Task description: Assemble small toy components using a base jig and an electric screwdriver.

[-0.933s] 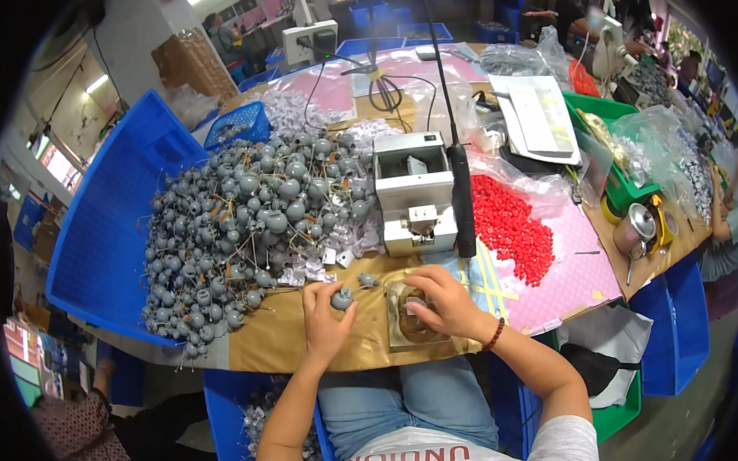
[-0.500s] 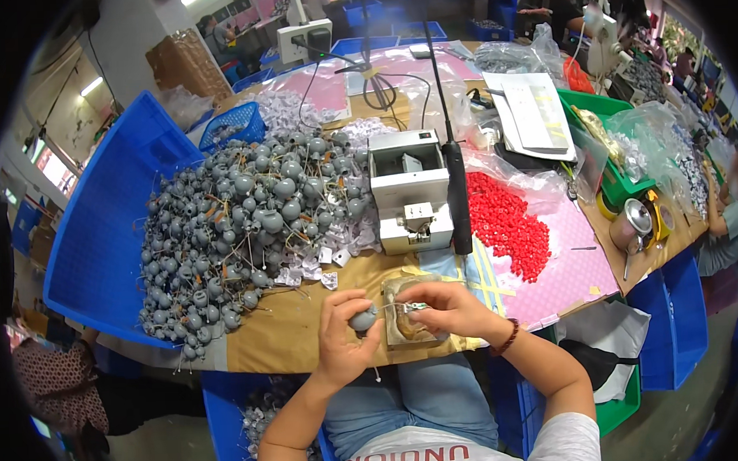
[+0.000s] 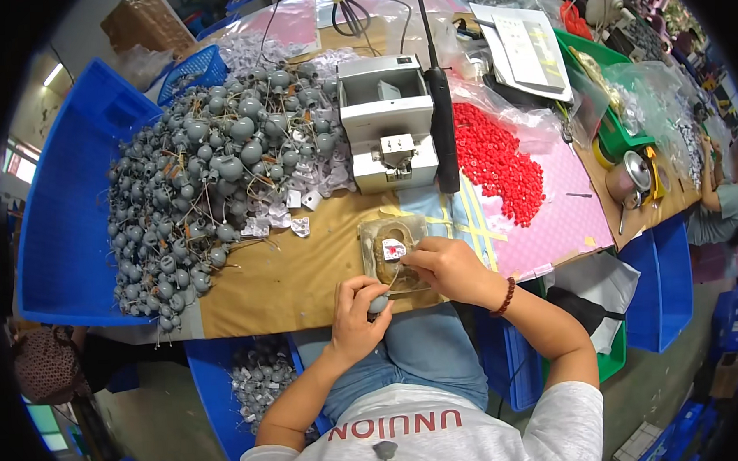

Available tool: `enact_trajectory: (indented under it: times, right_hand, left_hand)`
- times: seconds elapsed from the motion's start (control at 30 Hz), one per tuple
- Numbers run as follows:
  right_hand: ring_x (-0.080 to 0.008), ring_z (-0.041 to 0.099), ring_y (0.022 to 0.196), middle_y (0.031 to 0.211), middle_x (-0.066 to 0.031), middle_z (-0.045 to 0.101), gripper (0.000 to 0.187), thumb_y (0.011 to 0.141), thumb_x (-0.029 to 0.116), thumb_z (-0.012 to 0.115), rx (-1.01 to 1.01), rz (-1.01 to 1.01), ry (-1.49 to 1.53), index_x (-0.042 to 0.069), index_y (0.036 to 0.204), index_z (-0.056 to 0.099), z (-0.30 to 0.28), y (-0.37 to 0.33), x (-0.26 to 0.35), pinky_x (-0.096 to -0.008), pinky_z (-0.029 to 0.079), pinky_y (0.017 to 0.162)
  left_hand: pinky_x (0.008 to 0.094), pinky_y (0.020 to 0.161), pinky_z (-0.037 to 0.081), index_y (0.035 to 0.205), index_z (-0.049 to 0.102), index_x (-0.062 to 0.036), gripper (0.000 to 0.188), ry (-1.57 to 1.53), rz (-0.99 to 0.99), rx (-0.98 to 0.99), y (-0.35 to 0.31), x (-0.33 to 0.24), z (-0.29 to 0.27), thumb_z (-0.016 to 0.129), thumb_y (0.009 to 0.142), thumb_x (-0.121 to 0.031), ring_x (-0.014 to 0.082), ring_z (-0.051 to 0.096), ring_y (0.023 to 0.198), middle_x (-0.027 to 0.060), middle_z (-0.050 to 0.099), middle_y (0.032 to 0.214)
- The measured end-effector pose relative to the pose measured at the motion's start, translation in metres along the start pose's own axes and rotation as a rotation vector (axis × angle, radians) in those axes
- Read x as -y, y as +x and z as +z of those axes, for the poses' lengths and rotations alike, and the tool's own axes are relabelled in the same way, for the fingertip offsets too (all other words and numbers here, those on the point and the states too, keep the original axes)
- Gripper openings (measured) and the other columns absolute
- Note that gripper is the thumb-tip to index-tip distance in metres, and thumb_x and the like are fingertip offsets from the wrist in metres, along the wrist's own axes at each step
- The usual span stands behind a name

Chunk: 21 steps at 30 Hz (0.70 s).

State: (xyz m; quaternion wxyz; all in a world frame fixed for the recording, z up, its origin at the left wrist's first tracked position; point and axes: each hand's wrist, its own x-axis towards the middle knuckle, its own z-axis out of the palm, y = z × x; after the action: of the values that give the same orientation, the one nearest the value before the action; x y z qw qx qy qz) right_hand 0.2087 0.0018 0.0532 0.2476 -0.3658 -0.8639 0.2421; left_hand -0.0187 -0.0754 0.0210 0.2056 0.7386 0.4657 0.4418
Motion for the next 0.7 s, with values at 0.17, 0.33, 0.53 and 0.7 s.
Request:
enact_trajectory:
  times: [0.17, 0.33, 0.53, 0.7]
  right_hand:
    - [-0.0264, 0.066, 0.081, 0.091, -0.0074, 0.065, 0.031, 0.077, 0.005, 0.07, -0.075, -0.141, -0.233, 0.008, 0.108, 0.072, 0.02, 0.011, -0.01, -0.0374, 0.055, 0.065]
    - [-0.0245, 0.064, 0.087, 0.093, -0.007, 0.062, 0.029, 0.077, 0.012, 0.068, -0.053, -0.199, -0.365, 0.007, 0.105, 0.07, 0.023, 0.023, -0.009, -0.0364, 0.055, 0.065]
    - [-0.0243, 0.062, 0.091, 0.098, -0.008, 0.058, 0.035, 0.079, 0.013, 0.066, 0.099, -0.206, -0.443, 0.003, 0.113, 0.067, 0.022, 0.023, -0.007, -0.0351, 0.055, 0.07]
    - [-0.0222, 0.06, 0.091, 0.095, -0.0083, 0.055, 0.034, 0.08, 0.014, 0.064, 0.099, -0.287, -0.505, -0.004, 0.109, 0.064, 0.022, 0.02, -0.006, -0.0337, 0.054, 0.067]
  left_hand:
    - [0.0413, 0.087, 0.049, 0.112, 0.065, -0.0063, 0.037, 0.011, -0.043, 0.013, 0.007, 0.01, 0.003, 0.08, 0.078, -0.003, 0.0328, 0.057, 0.102, 0.0132, 0.056, 0.114]
    - [0.042, 0.088, 0.049, 0.112, 0.065, -0.0069, 0.037, 0.041, -0.058, 0.03, 0.014, 0.015, 0.005, 0.079, 0.077, -0.002, 0.0333, 0.057, 0.103, 0.0136, 0.056, 0.114]
    - [0.0415, 0.089, 0.049, 0.112, 0.065, -0.0067, 0.037, 0.043, -0.076, 0.075, 0.017, 0.018, 0.003, 0.077, 0.077, -0.002, 0.0332, 0.057, 0.104, 0.0134, 0.056, 0.113]
    - [0.0424, 0.092, 0.049, 0.112, 0.065, -0.0055, 0.034, 0.07, -0.124, 0.058, 0.024, 0.021, -0.005, 0.074, 0.079, -0.002, 0.0345, 0.057, 0.107, 0.0142, 0.058, 0.117]
